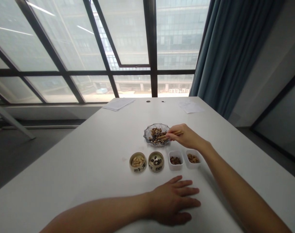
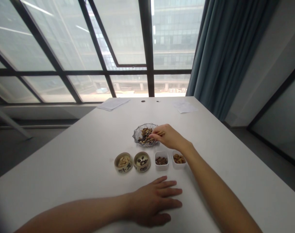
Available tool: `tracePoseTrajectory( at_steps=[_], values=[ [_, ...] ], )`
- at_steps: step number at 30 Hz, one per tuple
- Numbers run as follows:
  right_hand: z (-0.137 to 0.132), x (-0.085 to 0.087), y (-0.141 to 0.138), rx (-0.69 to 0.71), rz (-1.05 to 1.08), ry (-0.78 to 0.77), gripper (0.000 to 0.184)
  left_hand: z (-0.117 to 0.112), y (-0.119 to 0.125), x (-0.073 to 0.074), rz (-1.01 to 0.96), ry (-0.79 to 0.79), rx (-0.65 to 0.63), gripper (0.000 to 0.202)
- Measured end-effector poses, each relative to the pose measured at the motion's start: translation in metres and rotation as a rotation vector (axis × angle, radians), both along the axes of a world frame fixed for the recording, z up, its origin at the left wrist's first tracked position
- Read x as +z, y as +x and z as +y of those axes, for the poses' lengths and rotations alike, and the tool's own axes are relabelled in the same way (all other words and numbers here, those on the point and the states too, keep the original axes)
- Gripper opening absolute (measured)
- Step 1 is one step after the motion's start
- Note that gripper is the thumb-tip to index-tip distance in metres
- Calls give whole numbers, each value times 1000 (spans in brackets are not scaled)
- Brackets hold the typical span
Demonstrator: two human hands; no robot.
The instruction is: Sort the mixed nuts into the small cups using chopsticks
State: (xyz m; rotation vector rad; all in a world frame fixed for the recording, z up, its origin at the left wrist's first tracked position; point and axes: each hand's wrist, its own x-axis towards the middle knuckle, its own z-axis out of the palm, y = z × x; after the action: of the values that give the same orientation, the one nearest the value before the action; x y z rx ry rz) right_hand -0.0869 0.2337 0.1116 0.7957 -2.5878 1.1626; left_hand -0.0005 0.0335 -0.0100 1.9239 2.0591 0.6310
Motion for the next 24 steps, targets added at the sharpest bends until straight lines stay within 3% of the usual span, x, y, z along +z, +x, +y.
tracePoseTrajectory(
  at_steps=[10,16,24],
  values=[
    [-10,-16,-7,-7,50,53,21,0,0,-2,18,-1,1,50],
    [-12,-19,-8,-42,64,118,33,0,0,0,7,-3,0,50],
    [-8,-16,-7,-58,105,76,39,0,0,-1,10,5,-1,50]
  ],
)
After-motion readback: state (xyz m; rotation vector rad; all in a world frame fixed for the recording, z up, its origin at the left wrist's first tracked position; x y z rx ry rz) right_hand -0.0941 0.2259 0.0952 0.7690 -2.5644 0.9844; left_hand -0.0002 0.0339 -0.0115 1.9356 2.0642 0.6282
